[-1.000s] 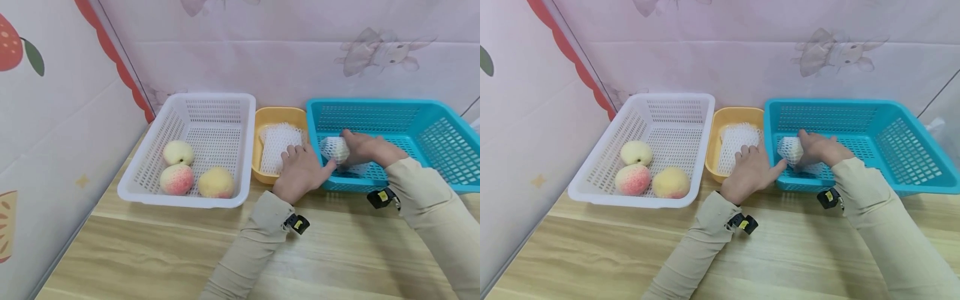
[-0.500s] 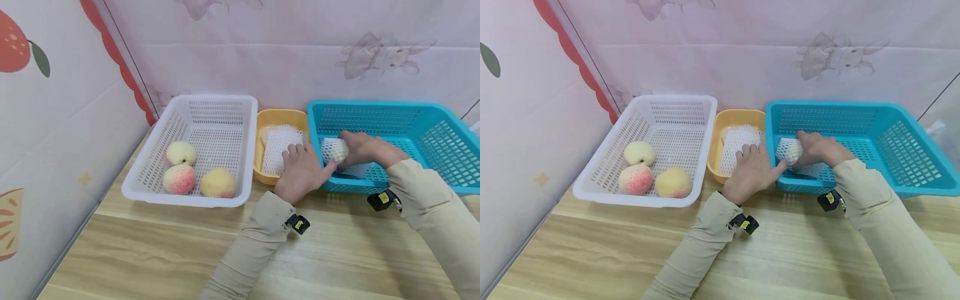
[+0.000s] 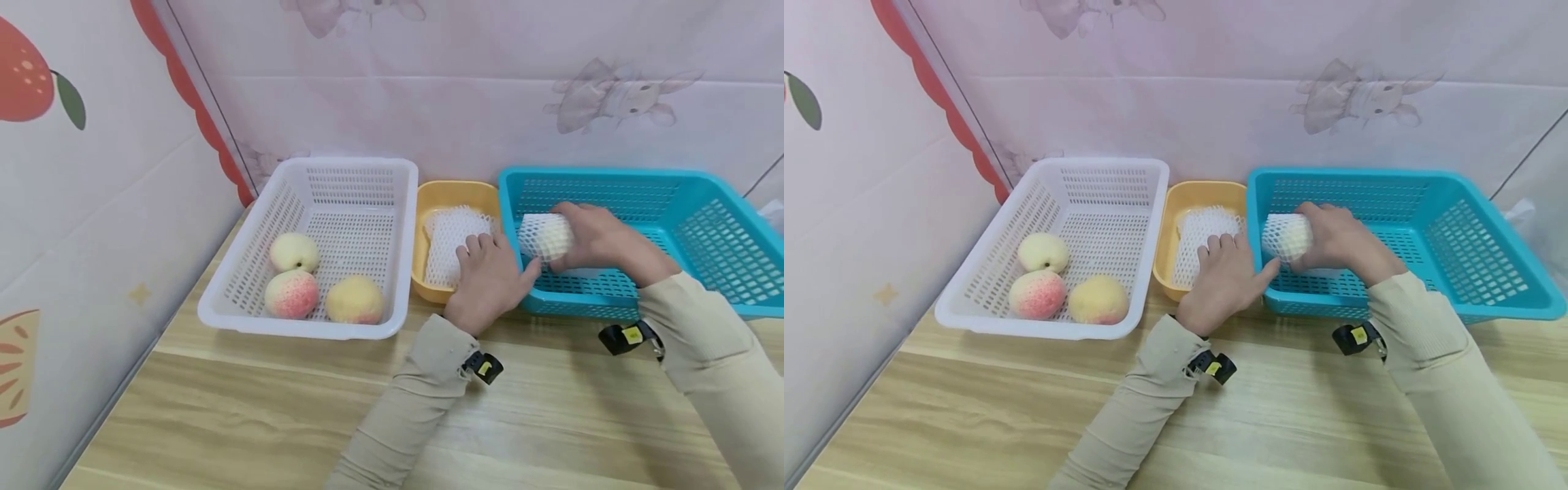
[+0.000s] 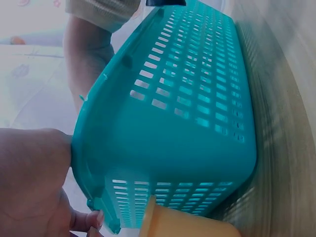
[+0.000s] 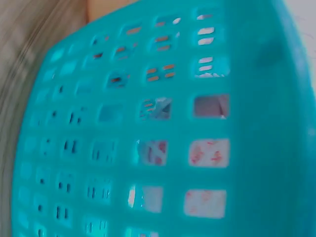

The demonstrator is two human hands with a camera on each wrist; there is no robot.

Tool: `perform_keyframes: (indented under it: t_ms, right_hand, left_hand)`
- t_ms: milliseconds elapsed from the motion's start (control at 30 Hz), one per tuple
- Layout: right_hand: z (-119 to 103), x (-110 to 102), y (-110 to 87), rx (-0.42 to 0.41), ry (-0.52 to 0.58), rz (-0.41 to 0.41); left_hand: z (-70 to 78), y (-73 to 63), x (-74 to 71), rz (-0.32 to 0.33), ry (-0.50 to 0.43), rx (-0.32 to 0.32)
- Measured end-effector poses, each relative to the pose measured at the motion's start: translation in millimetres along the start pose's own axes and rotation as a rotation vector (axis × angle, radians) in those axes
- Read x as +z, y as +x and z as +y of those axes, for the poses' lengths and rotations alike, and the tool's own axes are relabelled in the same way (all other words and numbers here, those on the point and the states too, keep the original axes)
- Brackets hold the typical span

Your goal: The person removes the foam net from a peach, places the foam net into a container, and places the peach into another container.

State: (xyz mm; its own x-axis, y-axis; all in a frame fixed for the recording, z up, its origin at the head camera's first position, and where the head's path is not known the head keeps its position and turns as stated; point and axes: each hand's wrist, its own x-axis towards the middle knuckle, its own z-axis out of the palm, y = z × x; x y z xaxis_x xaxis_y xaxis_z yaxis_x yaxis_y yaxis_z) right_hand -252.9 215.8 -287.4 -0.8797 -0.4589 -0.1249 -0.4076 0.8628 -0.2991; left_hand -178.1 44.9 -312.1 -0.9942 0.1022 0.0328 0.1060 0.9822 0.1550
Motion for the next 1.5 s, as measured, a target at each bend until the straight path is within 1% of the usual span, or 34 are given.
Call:
perform_keyframes:
  t_ms: [200,300,500,600,733,867,967,1033,1267,1400,1500]
  right_hand:
    - [-2.1,1.5,-9.6,-0.026,0.014,0.109]
    - [-1.3,4.3,-13.1,-0.027,0.029,0.148]
    - [1.1,11.4,-18.1,-0.016,0.062,0.180]
    - [2.3,15.0,-20.2,-0.024,0.069,0.200]
    - [2.9,18.1,-23.2,-0.038,0.077,0.231]
    - [1.9,17.8,-27.8,-0.021,0.101,0.255]
    - [-0.3,16.1,-30.6,-0.013,0.115,0.280]
    - [-2.1,14.9,-31.6,-0.023,0.115,0.294]
    - [-12.7,11.8,-35.9,-0.041,0.109,0.301]
    - [-18.4,10.0,-39.3,-0.071,0.095,0.336]
    - [-23.4,8.0,-41.7,-0.102,0.083,0.376]
  left_hand:
    - [-1.3,-0.2,-1.4,-0.026,-0.032,0.001]
    - [-1.2,-1.3,-2.3,-0.027,-0.031,0.002]
    - [-0.6,-5.9,-4.6,-0.001,-0.020,0.007]
    - [-0.7,-8.0,-6.1,0.003,-0.022,0.008]
    - [-2.4,-10.6,-8.9,-0.010,-0.045,0.001]
    - [-4.7,-13.8,-11.2,-0.017,-0.061,0.011]
    - [-7.2,-17.1,-14.0,-0.007,-0.060,0.032]
    - [-9.5,-19.5,-16.3,0.005,-0.068,0.044]
    - [-19.2,-28.0,-23.8,0.020,-0.109,0.084]
    - [-24.3,-35.8,-28.1,0.019,-0.103,0.135]
    - [-27.5,-44.0,-31.9,0.003,-0.093,0.173]
